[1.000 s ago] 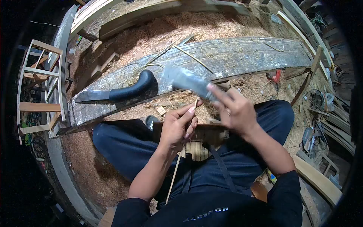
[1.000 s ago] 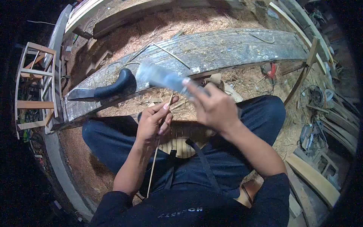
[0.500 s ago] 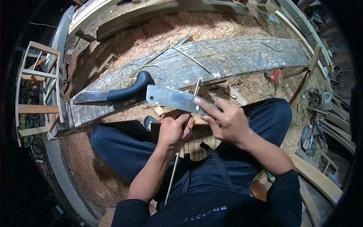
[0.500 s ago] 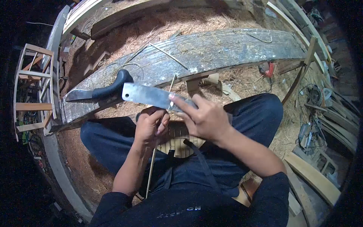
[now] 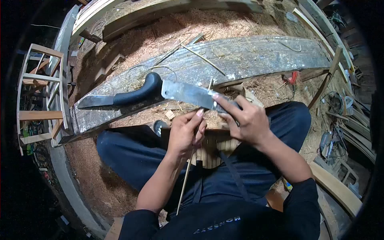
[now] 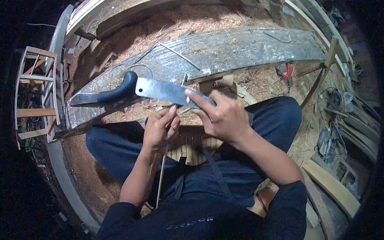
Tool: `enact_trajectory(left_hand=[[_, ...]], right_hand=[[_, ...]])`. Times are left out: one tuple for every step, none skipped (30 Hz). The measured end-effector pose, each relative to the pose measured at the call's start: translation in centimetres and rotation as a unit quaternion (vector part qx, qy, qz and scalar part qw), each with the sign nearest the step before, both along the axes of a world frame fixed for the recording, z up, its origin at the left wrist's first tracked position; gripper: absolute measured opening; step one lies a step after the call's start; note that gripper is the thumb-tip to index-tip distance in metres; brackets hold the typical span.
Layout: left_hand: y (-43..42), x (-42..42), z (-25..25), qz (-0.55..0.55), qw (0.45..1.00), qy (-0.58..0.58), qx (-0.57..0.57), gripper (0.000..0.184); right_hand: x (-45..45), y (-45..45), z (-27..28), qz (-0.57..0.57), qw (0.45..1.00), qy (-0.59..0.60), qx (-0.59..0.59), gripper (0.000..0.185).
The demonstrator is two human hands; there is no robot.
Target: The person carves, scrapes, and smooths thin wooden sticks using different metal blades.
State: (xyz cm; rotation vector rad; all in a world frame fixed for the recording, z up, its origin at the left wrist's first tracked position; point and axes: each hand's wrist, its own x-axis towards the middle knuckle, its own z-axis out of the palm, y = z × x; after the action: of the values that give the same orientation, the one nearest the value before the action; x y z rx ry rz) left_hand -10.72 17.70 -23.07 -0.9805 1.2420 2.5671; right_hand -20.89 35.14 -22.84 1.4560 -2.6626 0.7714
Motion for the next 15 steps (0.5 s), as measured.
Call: enact_trajectory(left_hand=[[-0.1,0.1,-0.1,-0.013,1.000,0.006,0.006,0.028],[0.1,0.4,-0.1,-0.012,1.000,0.004,0.007,0.028],[0.3,0.4,0.1,0.000,1.000,-0.010,-0.003,0.027],[0.5,0.2,0.2,0.012,1.000,-0.021,-0.015,0.026],[0.5,0.2,0.3,0.024,0.999,-0.036,-0.026,0.025],[0.2,0.2,0.4,0.000,1.000,-0.001,-0.006,0.024],[0.2,0.4,0.4,-0.001,1.000,-0.004,-0.007,0.024],[0.4,0.4,0.4,0.005,1.000,0.002,0.005,0.024],[0.5,0.2,0.5,0.007,1.000,0.009,0.018,0.028],[0.5,-0.1,0.6,0.006,1.000,0.014,0.019,0.028],[0.5,-0.2,0.8,0.005,1.000,0.011,0.021,0.029],[0.3,-0.1,0.9,0.006,1.000,0.006,0.022,0.030],[0.2,0.2,0.9,0.008,1.000,-0.001,0.021,0.031],[0.0,0.2,0.8,0.001,1.000,0.002,0.028,0.029],[-0.1,0.5,0.3,-0.002,1.000,0.002,0.028,0.029]], right_hand=[[-0.2,-0.2,-0.2,-0.010,1.000,0.015,-0.024,0.053],[-0.1,-0.3,-0.1,-0.003,1.000,0.014,-0.012,0.052],[-0.1,-0.3,0.1,0.002,1.000,0.017,-0.001,0.051],[-0.5,-0.3,0.1,0.003,1.000,0.021,-0.002,0.051],[-0.7,-0.1,-0.1,-0.007,1.000,0.026,-0.008,0.051],[-0.6,0.1,-0.4,-0.019,0.999,0.026,-0.014,0.050],[-1.2,0.0,-0.5,-0.070,0.997,0.019,0.002,0.051],[-1.0,0.0,-0.4,-0.050,0.999,0.020,0.004,0.051],[-0.9,0.1,-0.2,-0.034,0.999,0.023,0.006,0.052],[-1.2,0.3,0.0,-0.035,0.999,0.027,0.007,0.052],[-1.3,0.3,0.0,-0.046,0.999,0.019,0.009,0.051],[-1.3,0.2,-0.2,-0.055,0.998,0.008,0.009,0.051],[-1.1,0.1,-0.5,-0.064,0.998,-0.005,0.009,0.051],[-1.0,-0.1,-0.1,-0.058,0.998,-0.015,0.016,0.050],[-1.0,-0.1,0.4,-0.054,0.998,-0.022,0.024,0.050]])
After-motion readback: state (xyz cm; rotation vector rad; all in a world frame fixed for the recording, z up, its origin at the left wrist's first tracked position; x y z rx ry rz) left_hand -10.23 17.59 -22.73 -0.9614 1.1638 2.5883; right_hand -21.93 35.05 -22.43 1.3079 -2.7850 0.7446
